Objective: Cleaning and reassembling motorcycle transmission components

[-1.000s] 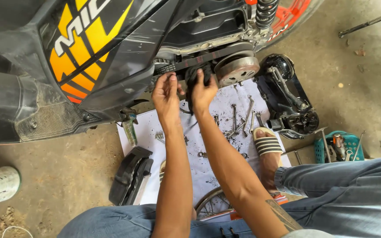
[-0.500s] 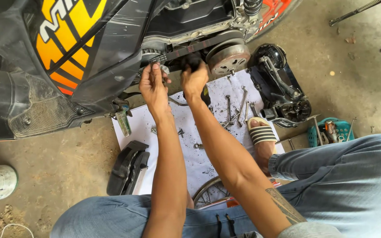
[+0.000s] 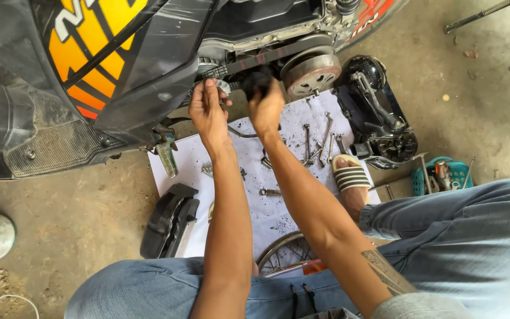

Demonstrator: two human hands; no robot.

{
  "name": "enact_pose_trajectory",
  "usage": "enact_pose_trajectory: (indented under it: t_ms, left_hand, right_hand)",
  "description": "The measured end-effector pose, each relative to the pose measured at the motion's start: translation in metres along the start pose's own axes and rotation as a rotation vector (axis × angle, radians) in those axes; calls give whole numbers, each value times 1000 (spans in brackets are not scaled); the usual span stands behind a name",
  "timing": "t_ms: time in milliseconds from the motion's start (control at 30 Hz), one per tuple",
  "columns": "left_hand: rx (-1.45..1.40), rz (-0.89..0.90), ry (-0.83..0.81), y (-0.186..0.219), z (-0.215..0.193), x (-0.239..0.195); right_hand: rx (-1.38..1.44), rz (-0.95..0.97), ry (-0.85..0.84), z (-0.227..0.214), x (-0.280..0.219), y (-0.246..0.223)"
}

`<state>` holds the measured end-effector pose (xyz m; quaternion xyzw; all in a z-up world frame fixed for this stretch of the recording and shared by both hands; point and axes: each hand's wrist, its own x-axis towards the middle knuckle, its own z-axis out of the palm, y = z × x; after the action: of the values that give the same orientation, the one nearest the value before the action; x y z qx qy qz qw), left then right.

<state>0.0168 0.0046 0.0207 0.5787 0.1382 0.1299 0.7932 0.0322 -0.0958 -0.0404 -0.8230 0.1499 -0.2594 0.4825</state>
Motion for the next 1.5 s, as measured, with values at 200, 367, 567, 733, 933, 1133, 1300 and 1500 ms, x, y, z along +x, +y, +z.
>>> enact_pose_trajectory:
  t_ms: [200, 367, 567, 733, 933, 1133, 1300, 1500]
  left_hand:
    - [-23, -6, 15, 10, 8, -2]
    - [-40, -29, 21, 13, 11, -5]
    - [-73, -42, 68, 21, 8, -3]
    - [-79, -54, 52, 7, 12, 0]
    - [-103, -28, 31, 6, 18, -1]
    - [-118, -33, 49, 5, 20, -1]
    - [-140, -40, 60, 12, 13, -4]
    - [-132, -47, 66, -6, 11, 0]
  right_hand:
    - [13, 53, -32, -11, -3, -3]
    - [-119, -83, -40, -4, 5, -10]
    - [-199, -31, -103, 19, 24, 26]
    - [-137, 203, -167, 13, 36, -12]
    - [-266, 230, -413, -4, 67, 18]
    - [615, 187, -231, 2, 24, 33]
    - [715, 115, -120, 19, 13, 10]
    - [794, 221, -77, 24, 10, 20]
